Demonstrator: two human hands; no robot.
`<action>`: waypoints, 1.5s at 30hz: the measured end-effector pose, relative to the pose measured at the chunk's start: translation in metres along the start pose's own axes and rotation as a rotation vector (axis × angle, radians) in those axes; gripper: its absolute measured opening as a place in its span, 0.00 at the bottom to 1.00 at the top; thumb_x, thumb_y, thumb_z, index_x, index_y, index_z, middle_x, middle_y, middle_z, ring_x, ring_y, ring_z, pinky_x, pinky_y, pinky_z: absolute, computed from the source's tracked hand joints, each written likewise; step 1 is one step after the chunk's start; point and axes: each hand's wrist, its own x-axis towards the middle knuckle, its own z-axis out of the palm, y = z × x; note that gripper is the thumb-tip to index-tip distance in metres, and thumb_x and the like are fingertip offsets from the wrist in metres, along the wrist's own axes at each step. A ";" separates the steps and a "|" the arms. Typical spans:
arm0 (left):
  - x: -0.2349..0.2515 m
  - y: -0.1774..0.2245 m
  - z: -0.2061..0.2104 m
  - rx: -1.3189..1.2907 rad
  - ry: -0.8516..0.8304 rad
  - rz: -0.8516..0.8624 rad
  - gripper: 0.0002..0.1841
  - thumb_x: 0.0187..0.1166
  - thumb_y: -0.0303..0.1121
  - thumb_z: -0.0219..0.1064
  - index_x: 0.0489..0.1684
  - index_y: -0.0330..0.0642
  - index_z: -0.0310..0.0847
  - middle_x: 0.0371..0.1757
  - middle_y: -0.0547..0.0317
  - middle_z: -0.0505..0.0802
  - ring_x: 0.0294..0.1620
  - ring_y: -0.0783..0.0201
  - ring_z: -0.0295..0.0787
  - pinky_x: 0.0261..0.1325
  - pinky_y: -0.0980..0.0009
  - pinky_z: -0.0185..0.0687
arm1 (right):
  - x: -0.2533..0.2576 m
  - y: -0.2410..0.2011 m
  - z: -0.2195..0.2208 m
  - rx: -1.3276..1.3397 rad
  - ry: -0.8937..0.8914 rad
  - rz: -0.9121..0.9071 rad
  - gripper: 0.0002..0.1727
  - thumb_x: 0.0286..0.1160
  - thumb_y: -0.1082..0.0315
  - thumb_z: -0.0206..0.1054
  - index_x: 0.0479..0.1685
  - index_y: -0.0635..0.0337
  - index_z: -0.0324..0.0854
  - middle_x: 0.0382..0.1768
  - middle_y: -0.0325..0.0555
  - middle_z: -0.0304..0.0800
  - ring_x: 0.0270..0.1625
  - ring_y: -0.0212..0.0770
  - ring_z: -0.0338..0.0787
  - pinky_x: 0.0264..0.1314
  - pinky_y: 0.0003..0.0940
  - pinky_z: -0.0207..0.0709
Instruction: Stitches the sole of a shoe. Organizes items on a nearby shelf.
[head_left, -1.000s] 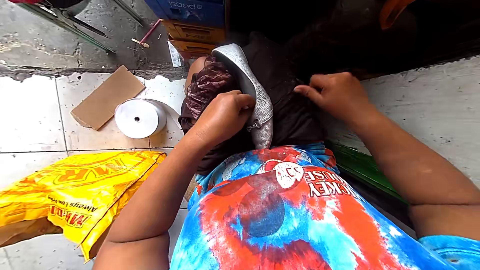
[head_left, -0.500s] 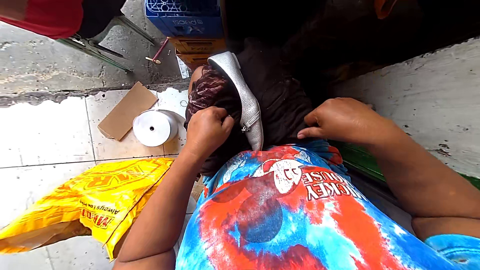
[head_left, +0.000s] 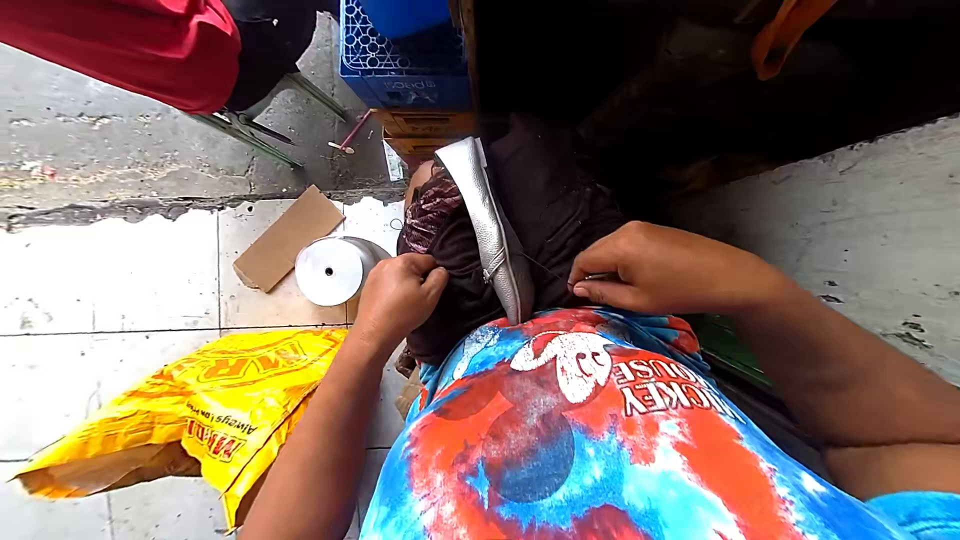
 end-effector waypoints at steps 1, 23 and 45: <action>-0.002 0.001 0.000 0.001 -0.018 -0.013 0.18 0.81 0.31 0.62 0.14 0.40 0.78 0.20 0.51 0.83 0.29 0.49 0.83 0.33 0.43 0.71 | 0.001 -0.003 -0.001 -0.047 -0.004 0.046 0.10 0.79 0.64 0.65 0.38 0.54 0.93 0.25 0.36 0.88 0.27 0.32 0.85 0.31 0.36 0.80; -0.035 0.001 -0.025 0.159 0.182 0.030 0.18 0.77 0.33 0.74 0.63 0.37 0.86 0.66 0.37 0.88 0.65 0.34 0.86 0.60 0.31 0.79 | -0.020 0.059 -0.039 -0.188 0.829 0.593 0.18 0.88 0.60 0.61 0.59 0.65 0.88 0.50 0.61 0.93 0.46 0.52 0.93 0.53 0.52 0.84; -0.048 -0.096 0.036 -0.479 0.092 -0.088 0.18 0.79 0.31 0.60 0.12 0.48 0.71 0.16 0.81 0.69 0.19 0.89 0.61 0.26 0.87 0.58 | 0.078 0.018 0.014 0.212 0.323 0.083 0.16 0.87 0.60 0.60 0.33 0.57 0.88 0.30 0.37 0.82 0.33 0.25 0.79 0.36 0.21 0.72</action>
